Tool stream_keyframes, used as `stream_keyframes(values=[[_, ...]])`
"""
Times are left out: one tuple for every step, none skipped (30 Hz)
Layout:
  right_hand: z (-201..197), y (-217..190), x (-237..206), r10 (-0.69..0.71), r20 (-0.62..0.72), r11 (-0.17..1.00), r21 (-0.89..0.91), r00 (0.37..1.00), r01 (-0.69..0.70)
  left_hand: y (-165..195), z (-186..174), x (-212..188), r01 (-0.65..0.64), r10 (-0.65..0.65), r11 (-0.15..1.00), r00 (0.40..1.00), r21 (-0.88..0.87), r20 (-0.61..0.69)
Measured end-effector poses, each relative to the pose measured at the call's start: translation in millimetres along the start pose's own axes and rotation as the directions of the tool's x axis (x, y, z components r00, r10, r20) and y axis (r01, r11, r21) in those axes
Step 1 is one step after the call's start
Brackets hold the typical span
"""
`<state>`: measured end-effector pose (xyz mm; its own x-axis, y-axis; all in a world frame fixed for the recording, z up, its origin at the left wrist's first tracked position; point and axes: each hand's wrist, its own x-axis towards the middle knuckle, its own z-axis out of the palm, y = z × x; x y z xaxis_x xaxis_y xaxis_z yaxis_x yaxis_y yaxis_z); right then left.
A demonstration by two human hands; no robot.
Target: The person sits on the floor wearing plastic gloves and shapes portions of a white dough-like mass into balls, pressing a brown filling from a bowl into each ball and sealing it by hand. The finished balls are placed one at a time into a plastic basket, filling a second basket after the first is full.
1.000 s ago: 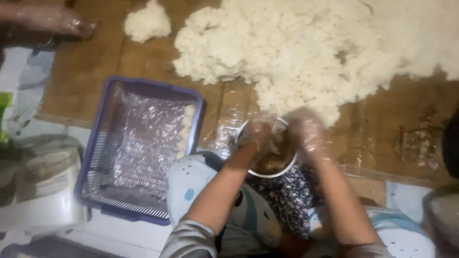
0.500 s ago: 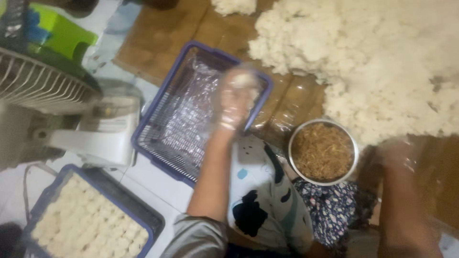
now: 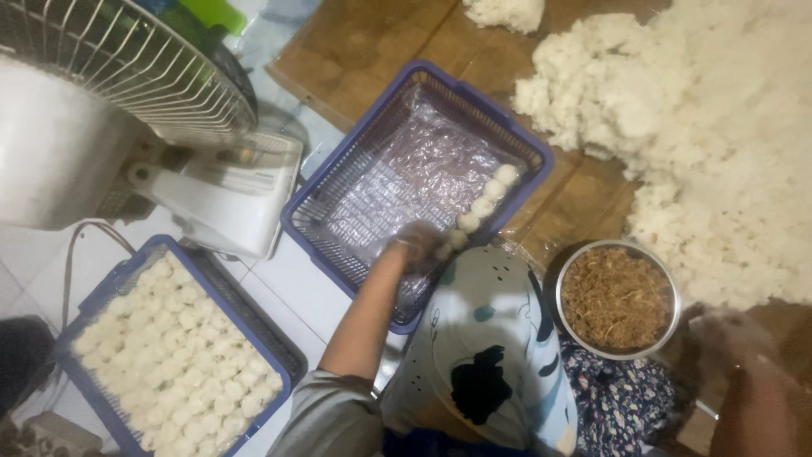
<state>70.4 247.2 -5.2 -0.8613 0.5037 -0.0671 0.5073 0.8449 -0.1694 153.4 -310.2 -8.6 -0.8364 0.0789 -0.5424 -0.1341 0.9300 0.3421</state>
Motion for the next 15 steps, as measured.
stream_keyframes(values=[[-1.9, 0.5, -0.1, -0.001, -0.003, 1.0, -0.003, 1.0, 0.001, 3.5, 5.7, 4.2, -0.187, 0.2, 0.961, 0.979, 0.202, -0.046], [-2.9, 0.5, -1.6, -0.004, -0.005, 1.0, -0.002, 1.0, 0.004, 7.0, 10.4, 8.4, -0.164, 0.183, 0.967, 0.979, 0.194, -0.087], [-4.8, 1.1, -2.1, -0.005, -0.009, 1.0, -0.003, 1.0, 0.005, 10.4, 14.8, 11.4, -0.141, 0.166, 0.973, 0.978, 0.184, -0.126], [-6.3, 1.6, -3.9, -0.003, -0.012, 1.0, 0.0, 1.0, 0.003, 12.6, 17.6, 13.9, -0.12, 0.149, 0.977, 0.975, 0.174, -0.163], [-8.4, 2.4, -4.9, 0.001, -0.019, 1.0, -0.004, 1.0, -0.001, 14.9, 18.7, 13.2, -0.046, 0.047, 0.999, 0.982, 0.013, -0.183], [-10.4, 3.1, -6.8, 0.005, -0.021, 1.0, -0.005, 1.0, -0.005, 15.8, 19.8, 10.7, 0.028, -0.056, 0.988, 0.981, -0.149, -0.185], [-12.5, 3.8, -8.3, 0.003, -0.02, 1.0, -0.006, 1.0, -0.003, 15.6, 22.0, 7.6, 0.1, -0.157, 0.946, 0.973, -0.307, -0.167], [-15.0, 4.8, -9.6, 0.002, -0.024, 1.0, -0.009, 1.0, -0.002, 13.4, 24.9, 3.0, 0.057, -0.163, 0.889, 0.966, -0.455, -0.198], [-17.1, 5.1, -10.9, 0.0, -0.029, 1.0, -0.012, 1.0, 0.0, 11.8, 25.0, -3.7, 0.005, -0.175, 0.808, 0.957, -0.589, -0.23], [-20.2, 5.7, -11.8, 0.0, -0.033, 1.0, -0.014, 0.999, -0.001, 10.0, 24.5, -11.7, -0.052, -0.19, 0.706, 0.947, -0.706, -0.259], [-22.6, 5.9, -12.9, 0.001, -0.035, 1.0, -0.015, 0.999, -0.002, 8.4, 23.9, -20.3, -0.156, -0.087, 0.876, 0.881, -0.457, -0.466], [-26.0, 6.0, -13.3, 0.002, -0.036, 1.0, -0.016, 0.999, -0.002, 6.7, 22.1, -28.6, -0.212, 0.072, 0.965, 0.782, -0.155, -0.62], [-28.6, 5.9, -14.4, 0.001, -0.04, 1.0, -0.02, 0.999, -0.002, 5.9, 20.0, -35.9, -0.211, 0.265, 0.963, 0.661, 0.165, -0.702], [-32.3, 5.5, -14.7, 0.003, -0.042, 1.0, -0.023, 0.999, -0.004, 7.0, 15.8, -38.1, -0.166, -0.029, 0.952, 0.788, -0.257, -0.615], [-35.2, 5.6, -15.0, 0.008, -0.043, 1.0, -0.025, 0.999, -0.009, 8.4, 10.4, -37.9, -0.082, -0.216, 0.846, 0.851, -0.526, -0.479]])
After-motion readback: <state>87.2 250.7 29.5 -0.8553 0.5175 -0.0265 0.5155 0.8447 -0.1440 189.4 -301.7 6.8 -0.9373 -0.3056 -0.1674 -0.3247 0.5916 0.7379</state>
